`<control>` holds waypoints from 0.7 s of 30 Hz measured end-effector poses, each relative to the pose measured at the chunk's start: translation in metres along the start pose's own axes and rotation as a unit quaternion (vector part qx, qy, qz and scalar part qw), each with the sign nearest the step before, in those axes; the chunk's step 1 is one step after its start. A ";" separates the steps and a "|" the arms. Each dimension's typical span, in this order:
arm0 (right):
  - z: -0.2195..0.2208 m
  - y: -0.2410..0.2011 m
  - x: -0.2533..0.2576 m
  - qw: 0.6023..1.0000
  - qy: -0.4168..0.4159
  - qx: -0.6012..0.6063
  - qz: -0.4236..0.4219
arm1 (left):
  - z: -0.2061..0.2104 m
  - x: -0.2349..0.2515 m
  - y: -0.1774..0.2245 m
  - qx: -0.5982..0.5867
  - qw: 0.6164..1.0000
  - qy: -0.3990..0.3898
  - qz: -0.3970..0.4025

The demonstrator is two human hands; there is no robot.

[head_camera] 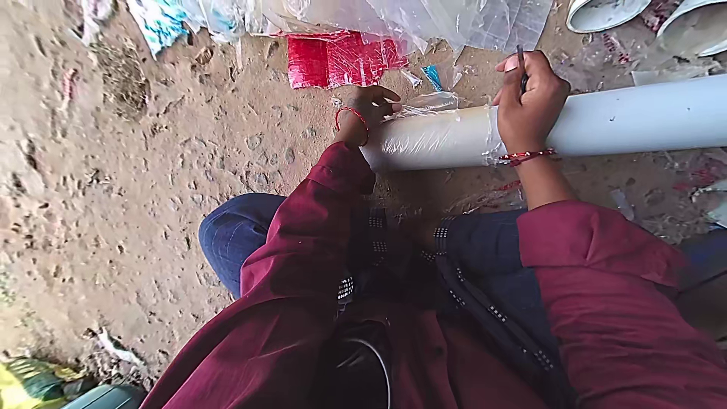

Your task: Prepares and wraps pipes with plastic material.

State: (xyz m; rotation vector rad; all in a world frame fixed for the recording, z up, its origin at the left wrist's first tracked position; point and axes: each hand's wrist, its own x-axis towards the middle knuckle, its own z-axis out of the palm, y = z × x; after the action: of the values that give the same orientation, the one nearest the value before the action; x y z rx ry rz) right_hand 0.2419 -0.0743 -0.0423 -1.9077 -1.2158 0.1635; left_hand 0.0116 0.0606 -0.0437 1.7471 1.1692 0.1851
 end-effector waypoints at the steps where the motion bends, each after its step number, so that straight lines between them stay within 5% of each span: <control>1: 0.001 0.001 0.000 1.000 0.002 0.005 -0.001 | -0.003 -0.002 -0.002 -0.050 0.998 -0.006 0.029; 5: -0.004 -0.014 -0.003 0.999 0.036 -0.006 -0.026 | -0.004 -0.008 0.032 -0.244 0.957 -0.010 0.158; 7: -0.043 -0.097 0.001 0.995 -0.076 -0.032 0.051 | 0.001 -0.006 0.046 -0.096 0.966 -0.049 0.233; 9: -0.057 -0.142 0.009 0.987 -0.118 -0.037 0.101 | 0.012 -0.002 0.043 0.074 0.969 -0.066 0.228; 11: -0.046 -0.100 0.006 0.992 -0.106 -0.048 0.055 | 0.026 0.001 0.028 0.109 0.976 -0.056 0.178; 13: -0.002 -0.015 -0.001 0.998 0.042 -0.019 -0.033 | 0.033 0.003 0.024 0.111 0.983 -0.046 0.138; 17: -0.023 -0.061 0.019 0.974 -0.155 -0.067 0.151 | 0.035 0.017 0.047 0.185 0.980 -0.066 0.031; 19: 0.004 -0.016 0.005 0.999 -0.005 -0.052 0.000 | 0.038 0.036 0.056 0.258 0.960 -0.104 -0.012; 21: 0.007 -0.005 0.009 0.999 -0.009 -0.043 -0.026 | 0.044 0.067 0.047 0.287 0.951 -0.112 -0.026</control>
State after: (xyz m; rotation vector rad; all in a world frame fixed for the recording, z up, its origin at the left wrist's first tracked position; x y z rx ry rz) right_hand 0.2396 -0.0622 -0.0398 -1.9486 -1.3029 0.1030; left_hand 0.1010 0.0818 -0.0534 2.1640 1.1669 -0.4204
